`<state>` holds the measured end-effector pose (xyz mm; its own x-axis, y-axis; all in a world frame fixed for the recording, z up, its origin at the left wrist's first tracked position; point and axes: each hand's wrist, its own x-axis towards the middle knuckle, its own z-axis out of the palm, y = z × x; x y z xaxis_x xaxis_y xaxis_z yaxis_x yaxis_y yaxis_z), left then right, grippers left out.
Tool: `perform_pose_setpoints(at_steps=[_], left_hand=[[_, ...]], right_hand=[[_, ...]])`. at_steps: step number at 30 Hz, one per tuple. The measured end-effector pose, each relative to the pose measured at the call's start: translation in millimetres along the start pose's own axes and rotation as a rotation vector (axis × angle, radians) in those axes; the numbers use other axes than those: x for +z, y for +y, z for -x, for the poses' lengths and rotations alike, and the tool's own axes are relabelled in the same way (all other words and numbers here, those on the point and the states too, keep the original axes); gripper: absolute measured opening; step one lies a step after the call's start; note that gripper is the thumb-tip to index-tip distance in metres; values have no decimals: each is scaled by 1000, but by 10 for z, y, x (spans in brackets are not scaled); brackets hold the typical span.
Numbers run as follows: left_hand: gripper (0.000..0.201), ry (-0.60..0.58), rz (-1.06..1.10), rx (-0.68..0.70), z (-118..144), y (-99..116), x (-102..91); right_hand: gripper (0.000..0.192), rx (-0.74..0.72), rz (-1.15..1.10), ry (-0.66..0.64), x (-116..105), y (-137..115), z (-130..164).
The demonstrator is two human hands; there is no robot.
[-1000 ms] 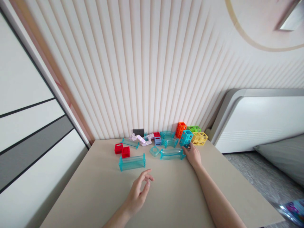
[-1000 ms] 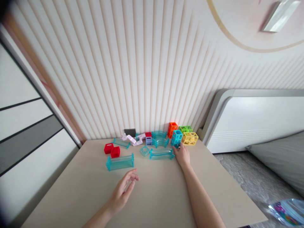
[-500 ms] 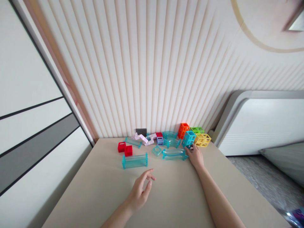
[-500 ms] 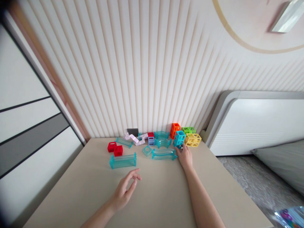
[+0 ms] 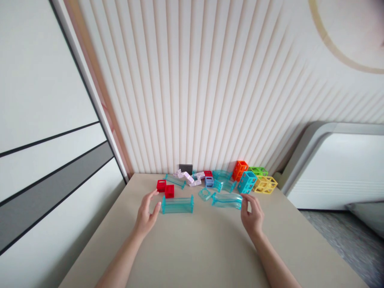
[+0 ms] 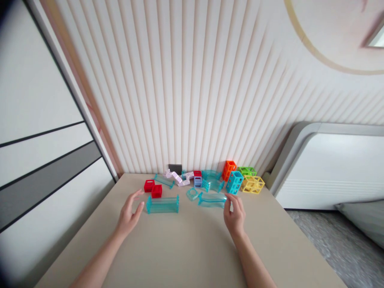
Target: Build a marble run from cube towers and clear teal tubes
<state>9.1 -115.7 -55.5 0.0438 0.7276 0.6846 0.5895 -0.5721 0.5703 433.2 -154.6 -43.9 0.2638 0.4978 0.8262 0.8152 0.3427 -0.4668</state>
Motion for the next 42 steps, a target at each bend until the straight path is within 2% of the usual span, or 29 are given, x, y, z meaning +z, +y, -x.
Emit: perform_pose_setpoints(at_steps=[2,7,10,12,22,30,36,39,42], left_hand=[[56,-107,39,-82,62,-93,10],[79,-274,71,-179,144,-177,54],[87,-321,61,-196,200,-228,101],[90,-343,46,-216,240,-264,131],[72,-390,31,-239,264,-324,191],[73,-412,40,-272,256,-288,166],[75,-416,62,-297,242,-278,162],[75,-416,79,-303,240,-287,156],[76,-428,93,-309,238,-287,142]], right_hand=[[17,-118,-82,-84,91,-219,110],[32,-272,-256,-434,250,-696,327],[31,-378,-311,-600,286,-828,358],[30,-424,-319,-656,298,-839,350],[25,-326,-272,-664,305,-699,332],[25,-323,-278,-676,302,-716,316],[23,-326,-226,-635,315,-749,283],[25,-255,-28,-673,408,-808,54],[26,-115,288,-824,618,-855,-345]])
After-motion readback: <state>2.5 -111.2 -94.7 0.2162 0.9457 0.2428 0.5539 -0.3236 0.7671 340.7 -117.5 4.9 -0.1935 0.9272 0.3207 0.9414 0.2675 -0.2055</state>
